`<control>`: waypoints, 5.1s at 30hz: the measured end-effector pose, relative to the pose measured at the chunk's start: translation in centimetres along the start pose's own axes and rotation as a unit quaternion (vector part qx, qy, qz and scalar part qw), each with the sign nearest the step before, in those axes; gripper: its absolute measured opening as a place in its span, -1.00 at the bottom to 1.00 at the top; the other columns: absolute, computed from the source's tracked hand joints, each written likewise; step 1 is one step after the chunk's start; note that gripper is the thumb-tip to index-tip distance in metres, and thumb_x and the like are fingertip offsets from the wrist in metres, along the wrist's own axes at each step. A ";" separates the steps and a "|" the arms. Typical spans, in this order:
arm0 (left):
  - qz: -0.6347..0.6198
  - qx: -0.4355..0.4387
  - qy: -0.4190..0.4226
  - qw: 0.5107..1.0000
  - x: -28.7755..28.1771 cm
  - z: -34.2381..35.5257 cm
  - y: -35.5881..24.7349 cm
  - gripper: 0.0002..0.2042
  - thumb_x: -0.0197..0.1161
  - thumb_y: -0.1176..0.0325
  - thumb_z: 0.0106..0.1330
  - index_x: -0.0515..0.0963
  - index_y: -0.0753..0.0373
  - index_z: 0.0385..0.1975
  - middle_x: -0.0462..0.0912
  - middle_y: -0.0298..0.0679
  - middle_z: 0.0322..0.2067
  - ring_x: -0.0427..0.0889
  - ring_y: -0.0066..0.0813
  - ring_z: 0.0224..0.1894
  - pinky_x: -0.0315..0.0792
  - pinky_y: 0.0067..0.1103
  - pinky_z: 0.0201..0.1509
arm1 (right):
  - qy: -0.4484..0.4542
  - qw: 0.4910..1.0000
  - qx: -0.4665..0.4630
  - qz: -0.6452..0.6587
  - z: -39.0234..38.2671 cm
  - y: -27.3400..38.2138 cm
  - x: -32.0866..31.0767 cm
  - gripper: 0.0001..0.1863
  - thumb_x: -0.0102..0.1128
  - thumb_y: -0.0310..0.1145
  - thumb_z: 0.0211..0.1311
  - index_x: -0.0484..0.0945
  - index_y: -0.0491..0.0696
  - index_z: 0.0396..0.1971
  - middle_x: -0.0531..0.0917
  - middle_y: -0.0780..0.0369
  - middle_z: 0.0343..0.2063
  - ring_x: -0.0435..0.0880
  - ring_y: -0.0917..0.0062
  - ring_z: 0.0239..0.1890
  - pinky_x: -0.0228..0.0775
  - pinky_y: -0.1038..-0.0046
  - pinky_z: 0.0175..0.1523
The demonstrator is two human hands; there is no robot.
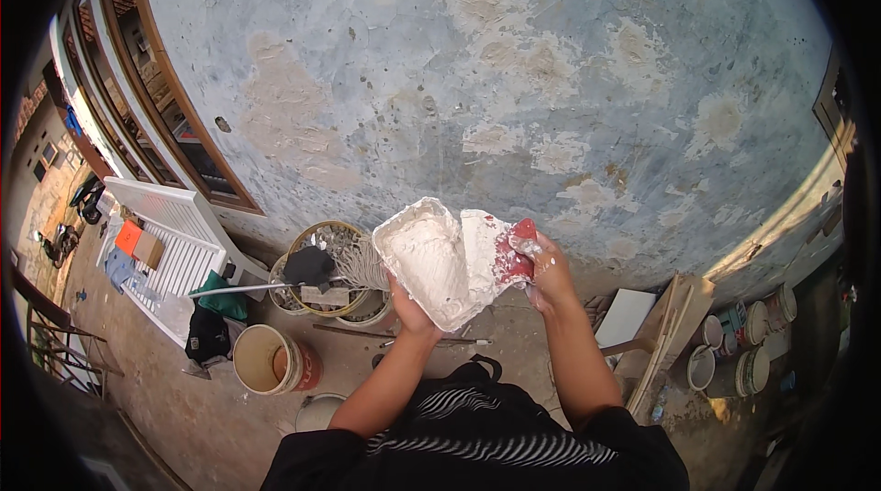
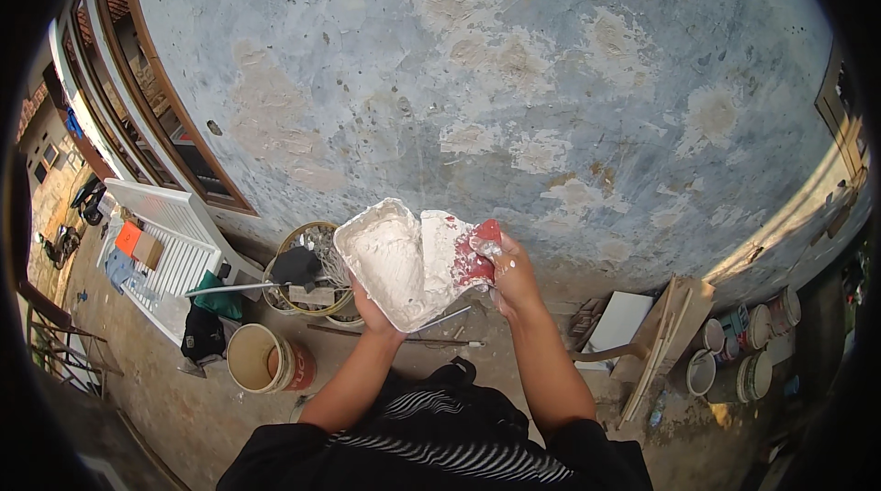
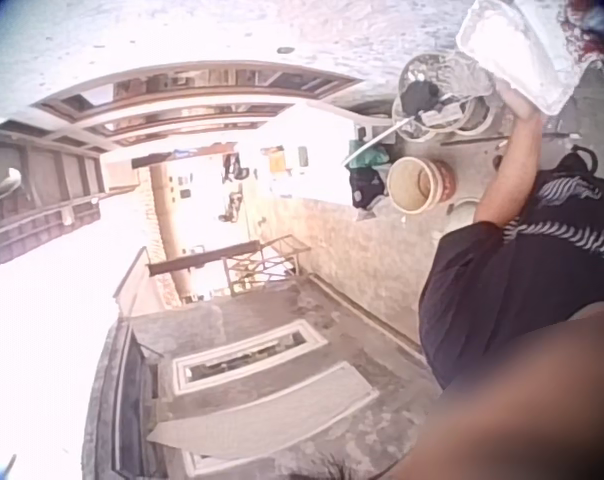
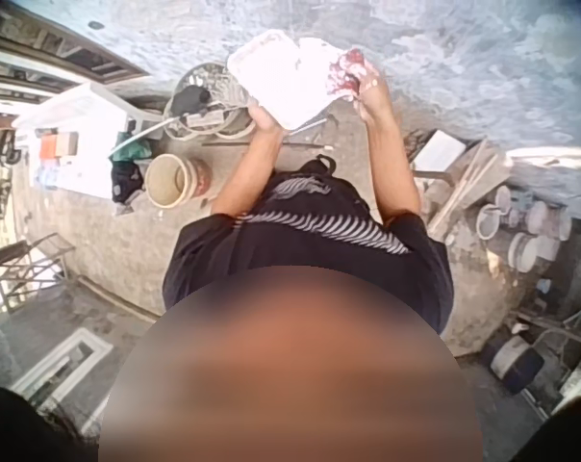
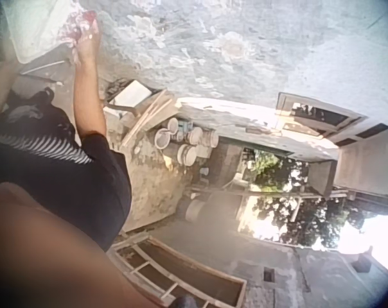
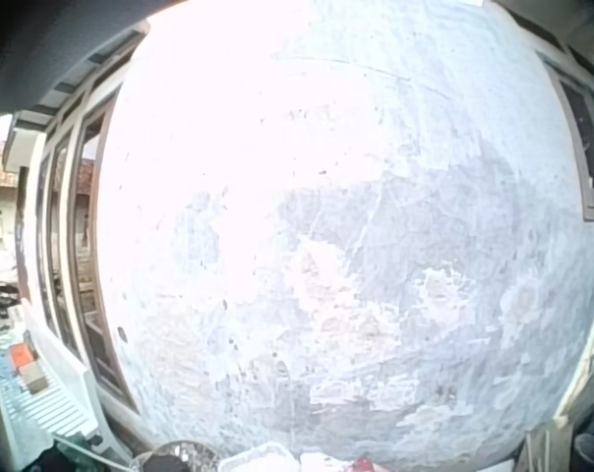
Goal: Mixing and applying wall filler or plaster to a surface using a scraper.
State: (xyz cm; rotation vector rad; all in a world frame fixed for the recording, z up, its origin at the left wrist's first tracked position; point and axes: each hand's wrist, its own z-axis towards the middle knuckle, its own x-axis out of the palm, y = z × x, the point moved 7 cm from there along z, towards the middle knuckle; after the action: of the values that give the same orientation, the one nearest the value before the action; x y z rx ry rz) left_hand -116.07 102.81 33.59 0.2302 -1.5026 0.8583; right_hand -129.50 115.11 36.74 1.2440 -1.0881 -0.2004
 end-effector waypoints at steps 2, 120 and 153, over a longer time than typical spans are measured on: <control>0.001 0.041 -0.014 0.999 0.3 0.4 -0.4 -0.30 -0.29 -0.23 0.42 0.13 0.19 0.38 0.28 -0.13 0.32 0.33 -0.11 0.32 0.21 -0.23 0.40 | 0.005 1.000 0.031 0.003 -0.6 -1.1 -0.5 -0.85 0.14 -0.52 0.26 0.57 -0.16 -0.18 0.68 0.22 -0.29 0.70 0.51 -0.29 0.58 0.45 -0.14; 0.186 0.055 -0.231 0.954 -7.2 4.7 0.7 -0.29 -0.22 -0.19 0.47 -0.14 0.16 0.43 0.17 -0.04 0.32 0.31 -0.13 0.30 0.29 -0.32 0.31 | -0.021 0.870 -0.325 -0.370 -4.3 -0.7 6.1 -0.91 0.23 -0.58 0.15 0.63 -0.25 -0.35 0.68 0.14 -0.47 0.61 0.52 -0.45 0.42 0.48 -0.28; 0.076 -0.101 0.016 0.992 -1.2 -0.1 -1.4 -0.30 -0.32 -0.22 0.46 0.14 0.26 0.35 0.38 -0.04 0.22 0.47 -0.13 0.20 0.40 -0.26 0.26 | 0.111 0.787 -0.347 -0.498 -0.3 7.0 7.4 -0.85 0.25 -0.41 0.21 0.61 -0.19 -0.32 0.66 0.10 -0.52 0.62 0.40 -0.54 0.42 0.44 -0.36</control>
State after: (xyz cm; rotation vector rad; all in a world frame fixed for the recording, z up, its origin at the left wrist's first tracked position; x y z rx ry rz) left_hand -114.99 101.49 33.00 -0.0481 -1.5802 0.8180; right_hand -128.32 113.07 46.63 0.9950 0.0013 -1.1255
